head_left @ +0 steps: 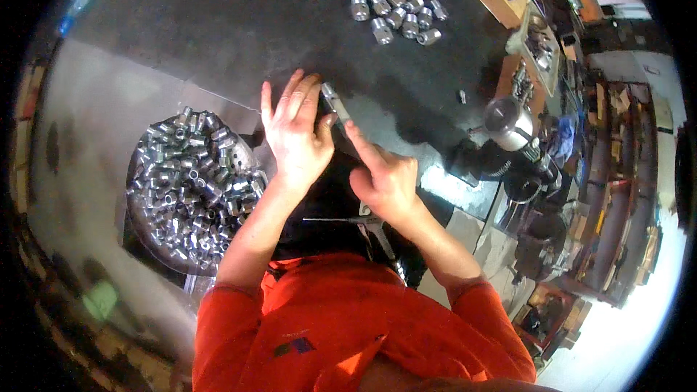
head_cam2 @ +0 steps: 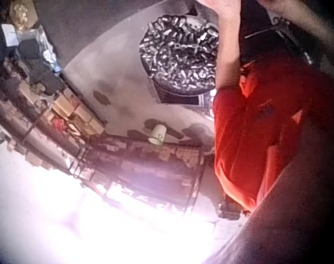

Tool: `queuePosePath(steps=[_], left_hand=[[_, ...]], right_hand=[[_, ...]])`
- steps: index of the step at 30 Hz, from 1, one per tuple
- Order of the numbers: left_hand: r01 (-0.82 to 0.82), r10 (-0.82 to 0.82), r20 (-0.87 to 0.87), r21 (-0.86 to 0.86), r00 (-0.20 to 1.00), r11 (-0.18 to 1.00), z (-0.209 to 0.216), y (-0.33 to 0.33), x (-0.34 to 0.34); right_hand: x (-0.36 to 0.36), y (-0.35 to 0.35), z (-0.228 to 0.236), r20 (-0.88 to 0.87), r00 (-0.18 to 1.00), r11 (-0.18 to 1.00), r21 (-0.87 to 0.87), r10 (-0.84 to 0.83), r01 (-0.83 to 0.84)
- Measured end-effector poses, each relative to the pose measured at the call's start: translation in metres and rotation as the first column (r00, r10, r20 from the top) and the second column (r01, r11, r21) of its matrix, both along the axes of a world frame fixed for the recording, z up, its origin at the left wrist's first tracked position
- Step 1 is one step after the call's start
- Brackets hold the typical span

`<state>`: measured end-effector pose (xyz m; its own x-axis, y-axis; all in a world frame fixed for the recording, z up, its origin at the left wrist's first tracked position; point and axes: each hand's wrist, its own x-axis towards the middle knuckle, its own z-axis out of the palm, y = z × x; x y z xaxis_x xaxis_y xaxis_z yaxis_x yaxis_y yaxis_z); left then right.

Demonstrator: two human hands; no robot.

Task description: The person repeatedly picks small cylindrical metal parts from a bin, files their edges with a metal file, and places them on the workbench. The person handles each part individually, filing multiple sides before setting it down.

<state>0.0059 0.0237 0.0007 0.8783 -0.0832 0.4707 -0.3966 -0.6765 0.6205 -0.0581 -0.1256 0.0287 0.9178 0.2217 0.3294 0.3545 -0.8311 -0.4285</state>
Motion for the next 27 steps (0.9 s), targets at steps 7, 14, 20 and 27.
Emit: queuePosePath(steps=[7, 14, 20, 27], left_hand=[[0.008, -0.009, 0.031, 0.020, 0.999, 1.000, -0.001, 0.003, 0.001], [0.011, -0.011, 0.022, 0.008, 1.000, 1.000, -0.004, 0.004, 0.002], [0.114, -0.110, 0.042, -0.119, 0.993, 0.986, 0.012, 0.018, -0.002], [0.192, -0.150, 0.210, -0.197, 0.966, 0.961, 0.057, 0.039, -0.003]], right_hand=[[0.026, 0.015, 0.002, 0.050, 0.999, 0.999, -0.042, -0.010, 0.012], [-0.048, -0.051, 0.015, -0.094, 0.995, 0.997, 0.060, -0.033, 0.039], [-0.035, -0.077, 0.005, -0.032, 0.995, 0.978, 0.183, -0.096, 0.100], [-0.037, -0.074, 0.000, 0.120, 0.987, 0.976, 0.203, -0.104, 0.078]])
